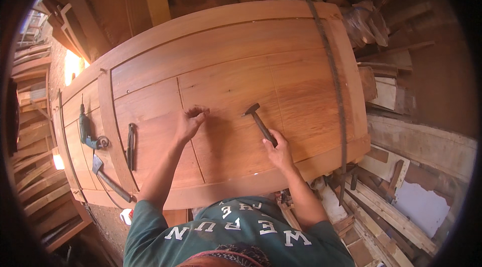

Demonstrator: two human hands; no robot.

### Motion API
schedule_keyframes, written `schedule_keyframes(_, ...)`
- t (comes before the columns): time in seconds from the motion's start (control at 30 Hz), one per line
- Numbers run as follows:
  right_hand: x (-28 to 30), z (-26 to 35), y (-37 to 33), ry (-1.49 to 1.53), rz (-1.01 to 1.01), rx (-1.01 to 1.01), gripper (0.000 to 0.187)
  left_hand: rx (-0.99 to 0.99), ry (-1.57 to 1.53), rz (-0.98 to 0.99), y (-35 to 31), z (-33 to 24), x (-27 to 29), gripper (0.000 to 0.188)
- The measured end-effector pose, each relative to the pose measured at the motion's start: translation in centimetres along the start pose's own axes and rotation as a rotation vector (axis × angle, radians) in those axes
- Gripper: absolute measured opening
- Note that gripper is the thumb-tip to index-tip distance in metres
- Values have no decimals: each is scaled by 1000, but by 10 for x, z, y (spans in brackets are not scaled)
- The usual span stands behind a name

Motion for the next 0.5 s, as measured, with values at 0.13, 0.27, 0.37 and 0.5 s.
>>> schedule_keyframes(0.13, 18, -5, 28, 169, -13, -95, 40, -131, 40, -67, 67, -8, -15, 18)
schedule_keyframes(0.27, 56, -2, 56, 243, -66, -87, 37, -245, -20, -135, 127, -14, -25, 21)
schedule_keyframes(0.37, 88, 2, 74, 288, -119, -141, 38, -301, 195, -116, 171, -46, -44, 22)
schedule_keyframes(0.5, 110, 1, 106, 444, -162, -143, 41, -426, 295, -143, 237, -54, -65, 21)
Point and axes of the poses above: each hand's wrist, its own y-axis towards the middle knuckle, its own x-axis out of the back of the hand, z = x × y, the point moved 7 cm from there along y, towards the middle knuckle, and after that the axes turned 14 degrees about -x, right-handed, at the moved point
